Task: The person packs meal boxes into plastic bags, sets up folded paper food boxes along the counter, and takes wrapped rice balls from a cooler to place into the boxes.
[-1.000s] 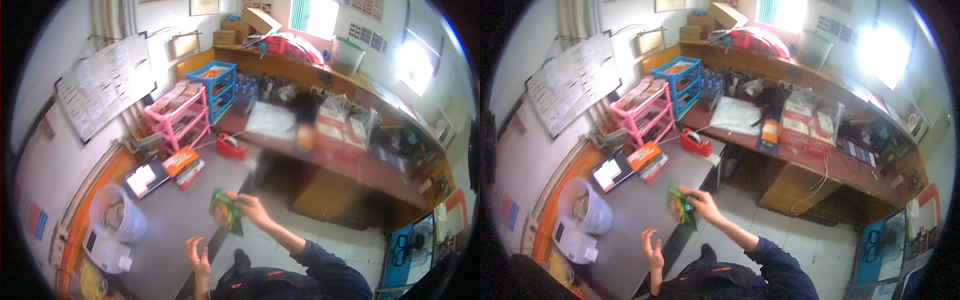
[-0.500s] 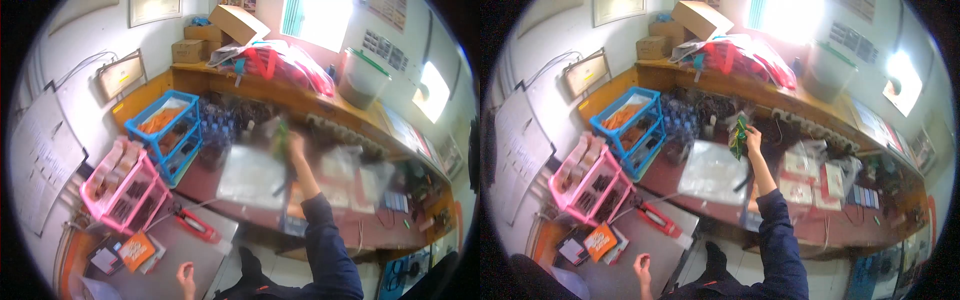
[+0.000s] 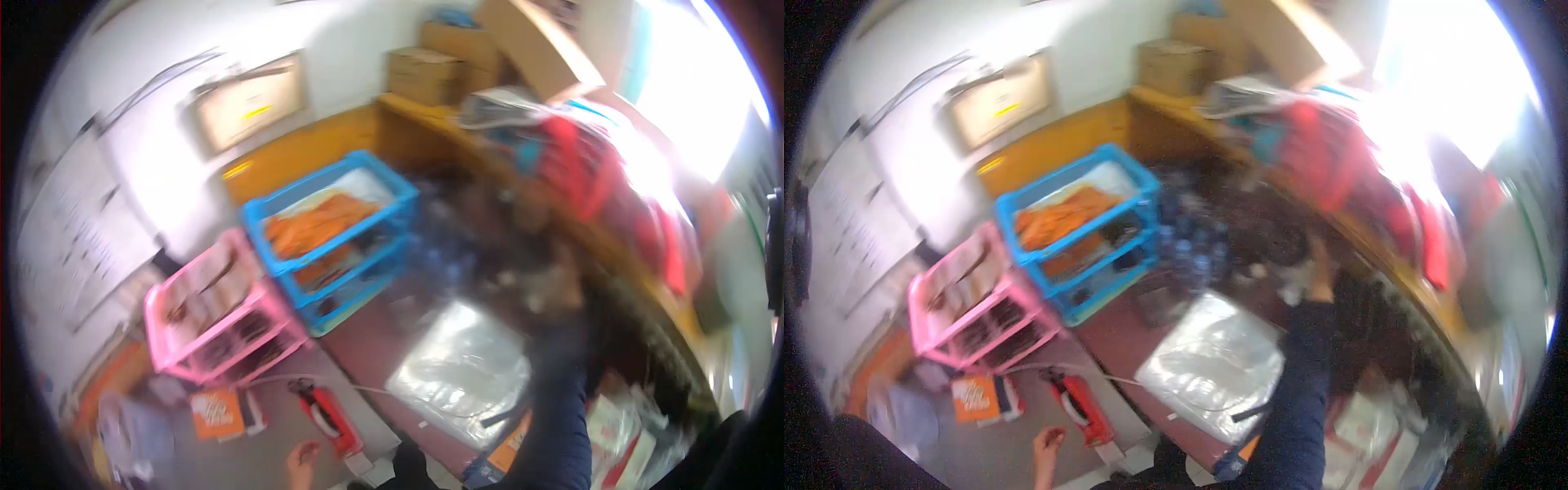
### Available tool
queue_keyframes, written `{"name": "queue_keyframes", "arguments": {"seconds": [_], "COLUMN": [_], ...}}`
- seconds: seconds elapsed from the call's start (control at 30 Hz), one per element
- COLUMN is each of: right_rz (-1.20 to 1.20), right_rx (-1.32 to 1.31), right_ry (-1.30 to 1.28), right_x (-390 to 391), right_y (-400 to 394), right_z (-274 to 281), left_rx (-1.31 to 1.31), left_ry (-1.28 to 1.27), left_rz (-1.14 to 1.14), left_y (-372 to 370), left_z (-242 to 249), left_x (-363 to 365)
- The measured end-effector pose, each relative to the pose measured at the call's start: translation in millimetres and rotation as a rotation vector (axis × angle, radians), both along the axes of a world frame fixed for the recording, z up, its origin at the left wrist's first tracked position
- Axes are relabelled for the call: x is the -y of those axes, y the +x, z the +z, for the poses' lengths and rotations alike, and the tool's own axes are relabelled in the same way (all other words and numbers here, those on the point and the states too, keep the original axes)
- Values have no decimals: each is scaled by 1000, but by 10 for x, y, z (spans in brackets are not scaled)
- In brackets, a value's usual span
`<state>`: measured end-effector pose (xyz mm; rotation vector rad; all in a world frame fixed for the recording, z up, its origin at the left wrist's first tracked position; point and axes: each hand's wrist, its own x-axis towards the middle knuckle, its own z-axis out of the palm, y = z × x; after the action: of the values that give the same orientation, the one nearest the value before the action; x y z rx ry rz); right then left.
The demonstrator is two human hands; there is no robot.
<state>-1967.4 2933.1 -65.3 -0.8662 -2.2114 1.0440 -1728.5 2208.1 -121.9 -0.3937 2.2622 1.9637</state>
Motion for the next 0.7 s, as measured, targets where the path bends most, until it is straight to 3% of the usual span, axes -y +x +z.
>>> {"name": "queue_keyframes", "arguments": {"seconds": [0.13,0.2,0.23,0.3,0.37,0.4,0.43,0.47,0.5,0.6,0.67,0.7], "right_rz": [106,251,323,516,777,1034,1139,1186,1324,1630,1953,1979], "right_rx": [-337,-541,-576,-538,-461,-487,-431,-283,-270,175,261,272], "right_ry": [-23,-101,-134,-170,-447,-219,-592,-771,-771,-1039,-872,-866], "right_x": [732,1524,2367,3385,4498,5129,5838,6603,7225,8544,9072,9314], "right_y": [-85,-110,172,356,633,865,1201,1873,2297,3642,4195,4427], "right_z": [146,250,568,439,42,-136,-360,-96,-120,36,124,222], "left_rx": [-51,-93,-123,-177,-240,-241,-269,-297,-294,-369,-346,-317], "left_ry": [-87,-72,-73,23,56,39,62,82,67,-121,-171,-218], "left_rz": [-32,6,20,88,171,259,309,355,406,695,870,1014], "left_y": [220,397,523,823,1246,1492,1718,2034,2308,3160,3658,3889], "left_z": [246,292,324,436,420,369,328,293,363,585,506,539], "left_x": [59,169,254,454,742,897,1053,1237,1461,2055,2395,2610]}}
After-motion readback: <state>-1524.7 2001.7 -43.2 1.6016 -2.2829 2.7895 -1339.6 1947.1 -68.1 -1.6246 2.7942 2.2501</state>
